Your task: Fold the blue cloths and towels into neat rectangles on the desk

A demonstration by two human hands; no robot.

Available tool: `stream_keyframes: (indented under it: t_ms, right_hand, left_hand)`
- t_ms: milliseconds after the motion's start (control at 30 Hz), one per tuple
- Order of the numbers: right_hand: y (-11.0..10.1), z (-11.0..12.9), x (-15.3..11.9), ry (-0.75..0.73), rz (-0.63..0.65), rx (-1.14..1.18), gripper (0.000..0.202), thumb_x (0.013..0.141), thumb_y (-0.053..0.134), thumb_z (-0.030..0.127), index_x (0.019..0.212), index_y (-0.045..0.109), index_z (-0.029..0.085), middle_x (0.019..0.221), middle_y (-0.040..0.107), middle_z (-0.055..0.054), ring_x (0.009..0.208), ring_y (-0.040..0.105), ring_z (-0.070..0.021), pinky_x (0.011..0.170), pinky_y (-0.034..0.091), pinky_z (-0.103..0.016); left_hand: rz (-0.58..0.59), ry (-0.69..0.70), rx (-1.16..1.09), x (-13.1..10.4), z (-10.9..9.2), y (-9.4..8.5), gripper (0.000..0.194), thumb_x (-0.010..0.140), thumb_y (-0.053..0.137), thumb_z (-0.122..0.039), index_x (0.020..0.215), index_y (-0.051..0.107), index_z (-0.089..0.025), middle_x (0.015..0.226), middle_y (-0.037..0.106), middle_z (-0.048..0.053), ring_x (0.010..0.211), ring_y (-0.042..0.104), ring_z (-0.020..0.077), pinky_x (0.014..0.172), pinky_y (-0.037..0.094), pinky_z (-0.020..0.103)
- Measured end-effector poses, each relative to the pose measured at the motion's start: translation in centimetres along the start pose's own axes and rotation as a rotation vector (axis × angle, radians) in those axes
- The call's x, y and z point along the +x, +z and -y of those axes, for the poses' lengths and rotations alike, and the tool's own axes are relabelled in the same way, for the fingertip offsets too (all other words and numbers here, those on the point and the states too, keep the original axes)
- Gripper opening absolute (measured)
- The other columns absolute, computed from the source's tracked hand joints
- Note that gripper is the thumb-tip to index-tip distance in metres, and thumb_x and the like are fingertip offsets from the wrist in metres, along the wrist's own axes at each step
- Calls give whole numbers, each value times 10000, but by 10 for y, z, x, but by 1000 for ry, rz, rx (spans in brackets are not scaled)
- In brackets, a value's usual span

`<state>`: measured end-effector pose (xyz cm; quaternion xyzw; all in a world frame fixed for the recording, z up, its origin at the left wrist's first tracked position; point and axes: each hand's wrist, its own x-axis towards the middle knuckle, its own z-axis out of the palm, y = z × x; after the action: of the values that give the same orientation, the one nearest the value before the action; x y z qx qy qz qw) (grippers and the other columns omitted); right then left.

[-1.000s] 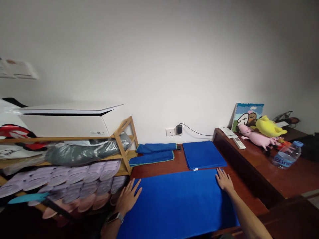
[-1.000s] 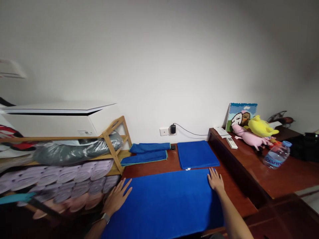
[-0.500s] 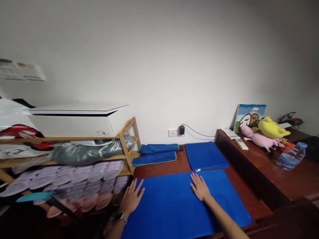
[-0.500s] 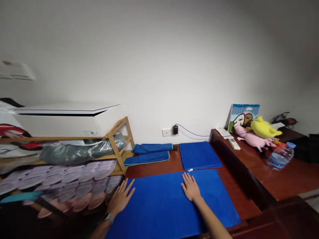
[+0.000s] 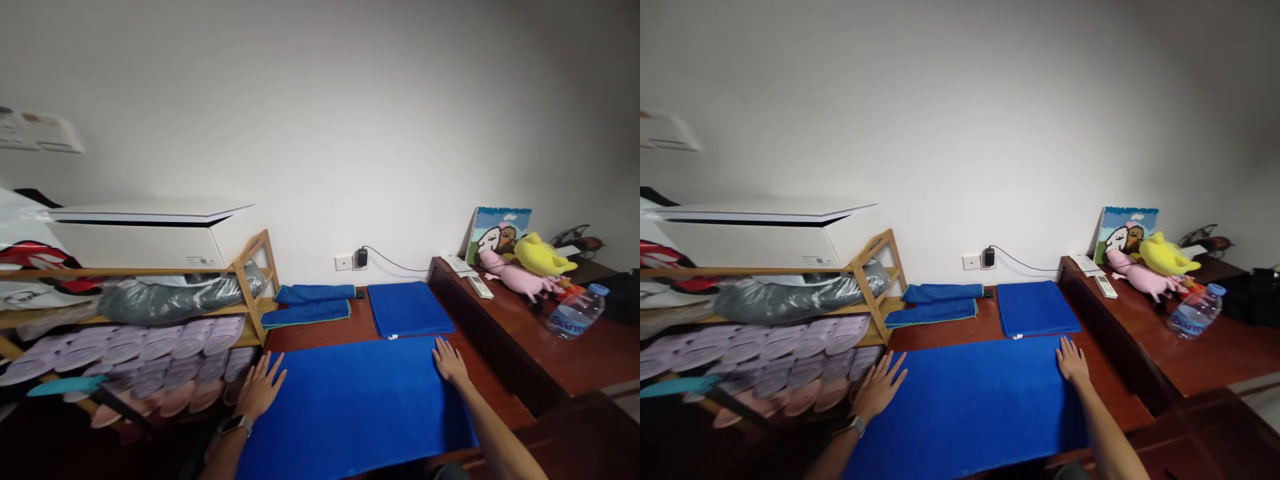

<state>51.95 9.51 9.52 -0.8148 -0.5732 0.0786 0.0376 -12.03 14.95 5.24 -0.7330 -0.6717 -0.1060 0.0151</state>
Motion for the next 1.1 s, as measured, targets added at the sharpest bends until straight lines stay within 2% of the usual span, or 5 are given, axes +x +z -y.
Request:
stream_keyframes:
  t_ms: [300,467,600,900,1100]
  right_hand:
    - [44,178,-74,-447,-143,177,685,1149,199,471,1738,328,148,1789,326,-84,1683,264,-256,1385,202,-468]
    - [74,241,-108,-547,-57,238,677,1133,294,491,1725,363,169,1775,328,-76,1673,287,-266,1376,238,-473]
    - [68,187,-97,-460,-38,202,671,1117,315,470,1728,363,197,1777,312,-76,1676,280,-281,1375,222,-521]
    - [35,-66,-62,56,-50,8,716,1088,236,442,1701,420,121,1784,344,-116,1672,285,-301,1360,248,-529]
    - [31,50,-85,-173,-228,116,668,1101,273,374,1690,442,106,1771,358,-128,1676,276,-321,1370,235,-538]
  left_hand:
    - [-157,296,-60,-16,-71,-6,609,1110,345,-551,1643,511,-309,1742,482,94,1603,460,307,1327,348,555]
    - [-89,195,-42,-39,-59,8,639,1086,381,-615,1639,516,-323,1739,481,105,1615,435,354,1313,345,612]
    - [-25,129,-41,-45,-38,11,666,1074,399,-632,1664,466,-331,1776,409,105,1639,392,353,1321,311,629]
    - [-22,117,-34,-42,-44,3,681,1066,406,-635,1664,467,-317,1779,398,116,1644,382,355,1329,305,622]
    - [-114,303,-81,-61,-75,-2,597,1109,384,-542,1671,443,-352,1762,446,65,1623,429,290,1326,364,546]
